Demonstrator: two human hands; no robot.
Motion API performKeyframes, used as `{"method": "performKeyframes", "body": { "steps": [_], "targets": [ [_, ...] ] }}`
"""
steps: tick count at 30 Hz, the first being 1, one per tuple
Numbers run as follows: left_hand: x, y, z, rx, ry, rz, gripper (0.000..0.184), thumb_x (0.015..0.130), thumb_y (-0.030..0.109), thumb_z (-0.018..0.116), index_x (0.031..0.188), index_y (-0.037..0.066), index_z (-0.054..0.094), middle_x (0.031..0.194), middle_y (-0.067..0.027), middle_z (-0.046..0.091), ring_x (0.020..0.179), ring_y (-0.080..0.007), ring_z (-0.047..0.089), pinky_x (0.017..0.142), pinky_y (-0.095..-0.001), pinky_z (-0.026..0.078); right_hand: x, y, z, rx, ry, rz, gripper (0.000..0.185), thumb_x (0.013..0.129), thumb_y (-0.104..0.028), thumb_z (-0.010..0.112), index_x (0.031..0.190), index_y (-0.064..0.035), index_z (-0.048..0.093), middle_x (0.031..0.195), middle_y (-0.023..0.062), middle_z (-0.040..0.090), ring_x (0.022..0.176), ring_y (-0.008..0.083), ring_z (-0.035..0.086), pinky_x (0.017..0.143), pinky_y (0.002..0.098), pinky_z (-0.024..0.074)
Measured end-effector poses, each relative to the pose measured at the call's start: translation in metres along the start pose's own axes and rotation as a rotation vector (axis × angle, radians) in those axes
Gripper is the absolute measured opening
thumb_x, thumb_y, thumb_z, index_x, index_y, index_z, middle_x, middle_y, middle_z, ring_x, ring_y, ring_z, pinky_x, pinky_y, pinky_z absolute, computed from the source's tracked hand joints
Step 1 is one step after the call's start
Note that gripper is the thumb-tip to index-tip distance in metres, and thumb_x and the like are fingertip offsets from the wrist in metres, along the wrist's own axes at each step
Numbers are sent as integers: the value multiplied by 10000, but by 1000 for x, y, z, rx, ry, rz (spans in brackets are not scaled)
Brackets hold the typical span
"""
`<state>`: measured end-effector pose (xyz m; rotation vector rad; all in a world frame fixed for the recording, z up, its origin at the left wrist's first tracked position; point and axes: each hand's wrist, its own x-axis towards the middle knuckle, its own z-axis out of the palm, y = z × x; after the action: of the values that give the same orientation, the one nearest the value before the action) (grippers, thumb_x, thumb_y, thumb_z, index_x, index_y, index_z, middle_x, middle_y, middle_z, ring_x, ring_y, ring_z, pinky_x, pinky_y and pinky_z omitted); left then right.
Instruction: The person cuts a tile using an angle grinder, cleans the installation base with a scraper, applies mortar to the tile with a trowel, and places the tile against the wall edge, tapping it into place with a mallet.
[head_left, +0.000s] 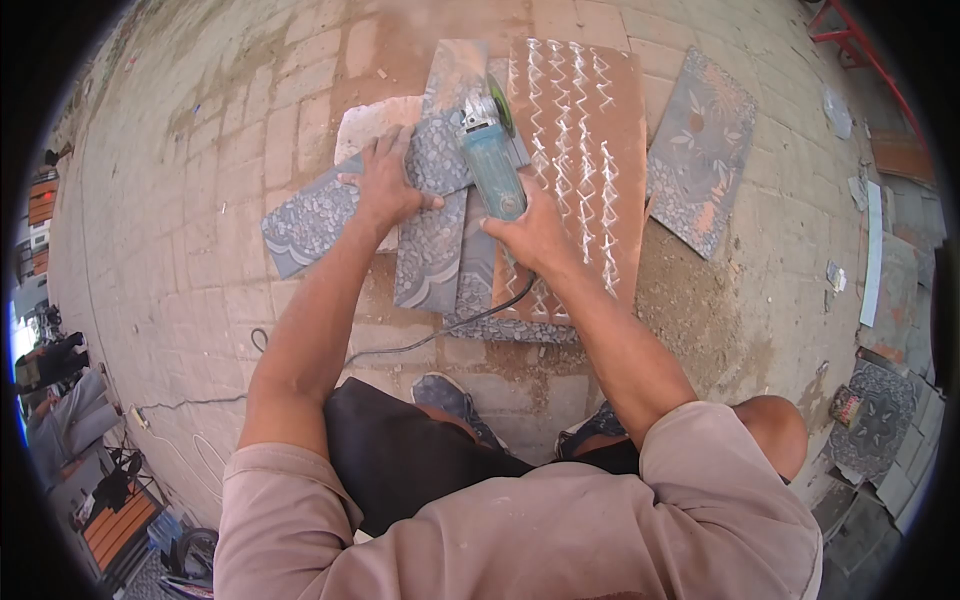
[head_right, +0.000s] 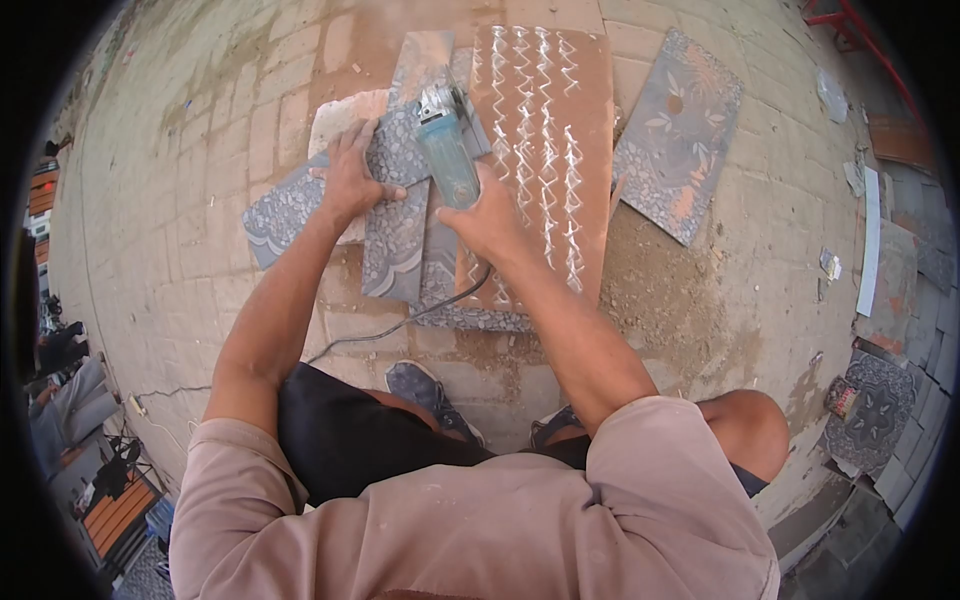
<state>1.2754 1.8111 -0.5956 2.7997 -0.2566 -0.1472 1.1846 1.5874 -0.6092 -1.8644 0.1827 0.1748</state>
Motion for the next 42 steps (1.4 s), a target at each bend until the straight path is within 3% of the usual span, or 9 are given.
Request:
{"method": "performKeyframes", "body": {
  "steps": [2, 11, 13, 17, 25, 35, 37, 42],
  "targets": [
    [1, 0, 0, -12, -9, 3, 1242, 457, 229, 1003, 1546, 74, 426, 1591, -168, 398, 1477, -390, 311, 1242, -484, 278, -3, -2, -1, -16, -6, 16, 685, 725, -199, 830, 1317, 47, 587, 1139, 213, 711, 1051, 295, 698, 927, 388, 534],
    [2, -8, 5, -26, -6, 23, 1241, 451, 217, 1003, 1541, 61, 431, 1589, -170, 401, 1473, -389, 318, 1240, -477, 283, -17, -11, -8, -41, -23, 85, 743, 721, -214, 829, 1367, 39, 561, 1163, 214, 708, 1091, 311, 689, 963, 398, 518],
    [4, -16, 11, -46, 19, 68, 1245, 465, 255, 1007, 1548, 85, 416, 1603, -98, 401, 1472, -380, 314, 1194, -673, 251, -19, -8, -7, -31, -28, 92, 753, 720, -214, 829, 1375, 38, 557, 1167, 214, 707, 1092, 310, 689, 962, 396, 518],
    [5, -16, 10, -10, 3, 65, 1235, 463, 260, 1007, 1537, 66, 429, 1594, -113, 411, 1460, -386, 331, 1219, -586, 274, -25, -8, -10, 9, -57, 155, 773, 719, -221, 827, 1393, 36, 548, 1180, 219, 701, 1088, 314, 692, 963, 393, 520],
    [9, -24, 15, -15, -23, 69, 1237, 482, 307, 1003, 1560, 116, 425, 1606, -85, 407, 1478, -374, 326, 1138, -776, 238, -33, -11, -10, -102, -37, 129, 814, 716, -234, 834, 1418, 34, 523, 1177, 233, 701, 1080, 323, 697, 963, 400, 528],
    [9, -20, 12, -8, -38, 73, 1226, 505, 318, 998, 1564, 107, 418, 1624, -77, 381, 1491, -369, 310, 1128, -790, 233, -42, 0, -8, -74, 1, 57, 751, 714, -188, 828, 1364, 58, 542, 1169, 222, 681, 1089, 323, 680, 967, 398, 522],
    [6, -11, 4, -13, -69, 50, 1228, 483, 248, 986, 1549, 26, 420, 1599, -187, 396, 1469, -405, 319, 1241, -451, 288, -44, 3, -8, -64, 8, 57, 735, 713, -177, 822, 1354, 59, 549, 1159, 217, 682, 1077, 314, 680, 962, 393, 522],
    [6, -12, 5, 3, -68, 62, 1224, 491, 256, 985, 1551, 26, 417, 1598, -184, 399, 1467, -407, 324, 1240, -449, 292, -46, 8, -8, -64, -10, 81, 708, 743, -163, 812, 1368, 31, 541, 1176, 223, 691, 1110, 347, 684, 981, 415, 522]
  ]
}}
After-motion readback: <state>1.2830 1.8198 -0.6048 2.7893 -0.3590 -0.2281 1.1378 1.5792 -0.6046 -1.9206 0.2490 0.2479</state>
